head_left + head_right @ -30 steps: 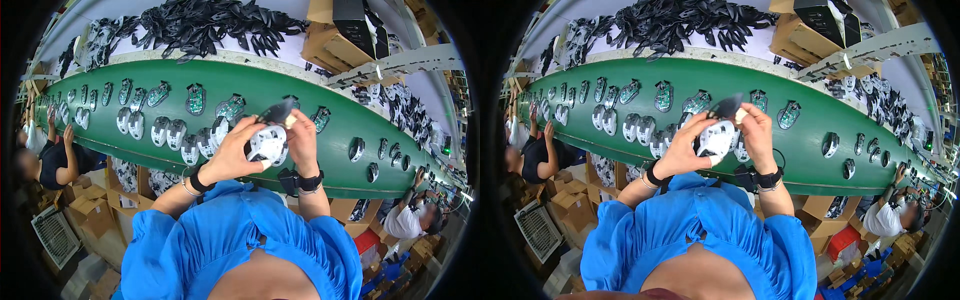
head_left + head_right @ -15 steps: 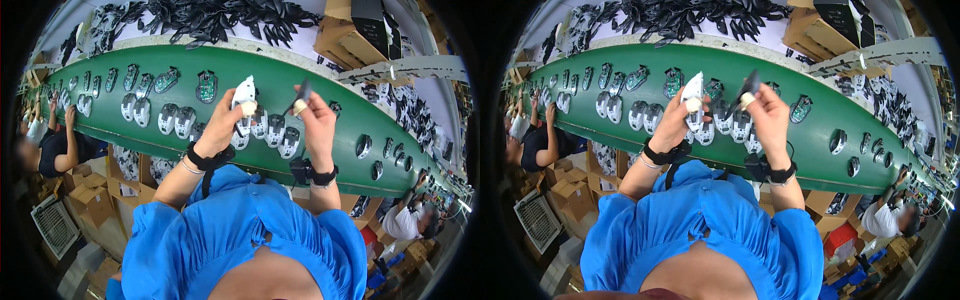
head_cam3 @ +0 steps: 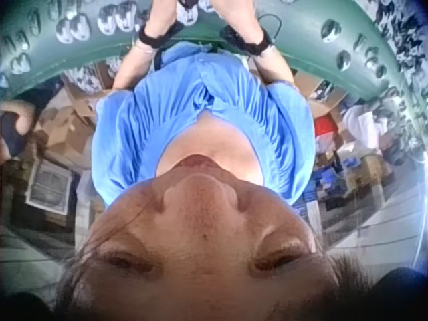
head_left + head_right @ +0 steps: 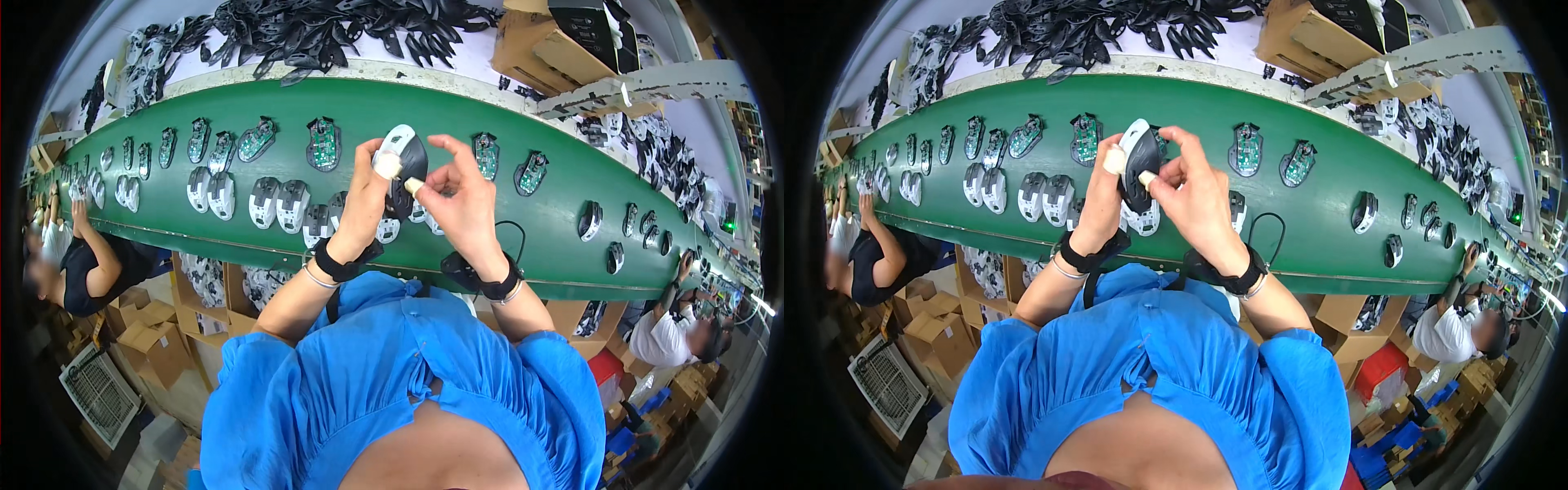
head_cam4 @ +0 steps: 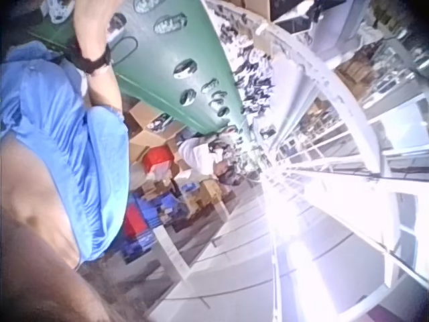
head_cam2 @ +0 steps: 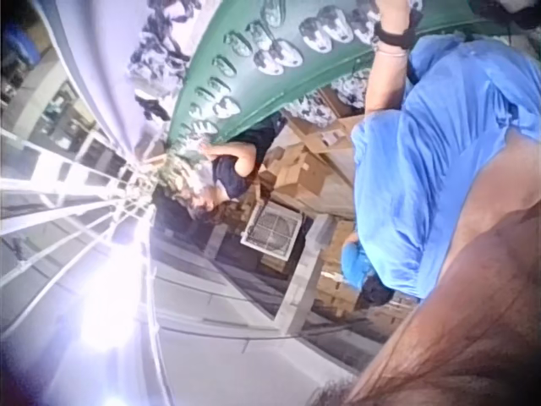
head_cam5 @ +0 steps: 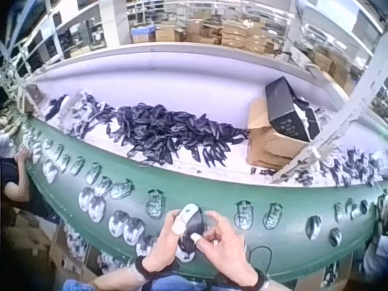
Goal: The person assembles small electronic devices by attaching black plastic covers to white circuit board units on a green table. They repeatedly pick up a unit, snap on a cover, and place the finished item back on the table or into a cardboard box.
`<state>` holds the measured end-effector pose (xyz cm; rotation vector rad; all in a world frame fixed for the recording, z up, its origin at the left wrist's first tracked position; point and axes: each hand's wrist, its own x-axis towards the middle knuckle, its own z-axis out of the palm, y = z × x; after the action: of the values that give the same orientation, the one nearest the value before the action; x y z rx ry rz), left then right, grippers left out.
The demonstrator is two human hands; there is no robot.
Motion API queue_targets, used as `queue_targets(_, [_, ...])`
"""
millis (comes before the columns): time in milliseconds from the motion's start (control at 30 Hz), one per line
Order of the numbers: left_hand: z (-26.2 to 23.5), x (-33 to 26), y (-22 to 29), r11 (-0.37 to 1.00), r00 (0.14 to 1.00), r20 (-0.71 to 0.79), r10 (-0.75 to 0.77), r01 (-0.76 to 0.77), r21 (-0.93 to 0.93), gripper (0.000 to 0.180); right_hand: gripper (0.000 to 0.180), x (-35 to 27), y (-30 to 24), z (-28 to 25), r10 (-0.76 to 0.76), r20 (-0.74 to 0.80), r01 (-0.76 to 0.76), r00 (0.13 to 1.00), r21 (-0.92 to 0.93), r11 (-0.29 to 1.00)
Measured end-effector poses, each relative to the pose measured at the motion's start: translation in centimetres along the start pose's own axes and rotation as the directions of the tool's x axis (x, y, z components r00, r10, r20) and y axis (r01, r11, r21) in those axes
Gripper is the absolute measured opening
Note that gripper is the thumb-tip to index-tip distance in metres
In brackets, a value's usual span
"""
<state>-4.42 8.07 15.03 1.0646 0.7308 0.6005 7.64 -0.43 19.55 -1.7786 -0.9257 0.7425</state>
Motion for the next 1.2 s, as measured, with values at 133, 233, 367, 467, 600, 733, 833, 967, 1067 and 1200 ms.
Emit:
queue_targets(133, [0.4, 0.4, -2.1, 0.971, 0.999, -0.037, 0.023, -0.014, 0.239, 0.052, 0.068, -0.9, 1.5, -0.4, 0.090, -0.020, -0.089, 0.996, 0.046, 0.995])
queue_targets(233, [0.9, -0.1, -1.2, 0.995, 0.997, 0.072, -0.032, 0.024, 0.102, 0.057, 0.078, -1.9, 1.5, -2.1, 0.146, 0.161, -0.162, 0.976, 0.093, 0.982])
queue_targets(367, [1.0, -0.3, -1.0, 0.987, 0.961, 0.272, -0.043, -0.001, 0.160, 0.064, 0.084, -1.9, 3.2, -5.0, 0.134, 0.254, -0.246, 0.958, 0.487, 0.838])
queue_targets(467, [1.2, -0.8, -0.9, 0.969, 0.947, 0.313, -0.068, -0.012, 0.246, 0.069, 0.075, -1.4, 5.0, -5.2, -0.043, 0.340, -0.169, 0.939, 0.568, 0.805])
queue_targets(600, [1.4, -2.0, -1.0, 0.961, 0.940, 0.304, -0.155, 0.072, 0.268, 0.069, 0.068, -3.3, 4.7, -5.2, 0.178, 0.466, -0.487, 0.867, 0.716, 0.500])
queue_targets(733, [1.2, -1.3, -3.1, 0.904, 0.906, 0.303, -0.297, 0.164, 0.395, 0.064, 0.065, -4.7, 6.9, -4.6, 0.277, 0.487, -0.557, 0.828, 0.772, 0.307])
queue_targets(833, [2.1, -1.1, -2.3, 0.869, 0.869, 0.391, -0.303, 0.084, 0.488, 0.079, 0.063, -5.6, 8.5, -4.0, 0.273, 0.434, -0.497, 0.859, 0.834, 0.238])
queue_targets(967, [1.1, -2.6, -2.2, 0.675, 0.845, 0.354, -0.401, 0.011, 0.738, 0.084, 0.063, -7.2, 9.8, -3.7, 0.213, 0.357, -0.410, 0.909, 0.855, 0.318])
queue_targets(1067, [2.8, -4.1, -1.7, 0.537, 0.796, 0.419, -0.436, -0.144, 0.831, 0.074, 0.069, -9.4, 11.0, -4.1, 0.011, 0.108, -0.054, 0.994, 0.401, 0.915])
queue_targets(1200, [3.8, -5.5, -2.9, 0.418, 0.720, 0.432, -0.544, -0.214, 0.883, 0.071, 0.058, -13.1, 12.9, -2.3, 0.036, 0.113, -0.067, 0.993, 0.281, 0.958])
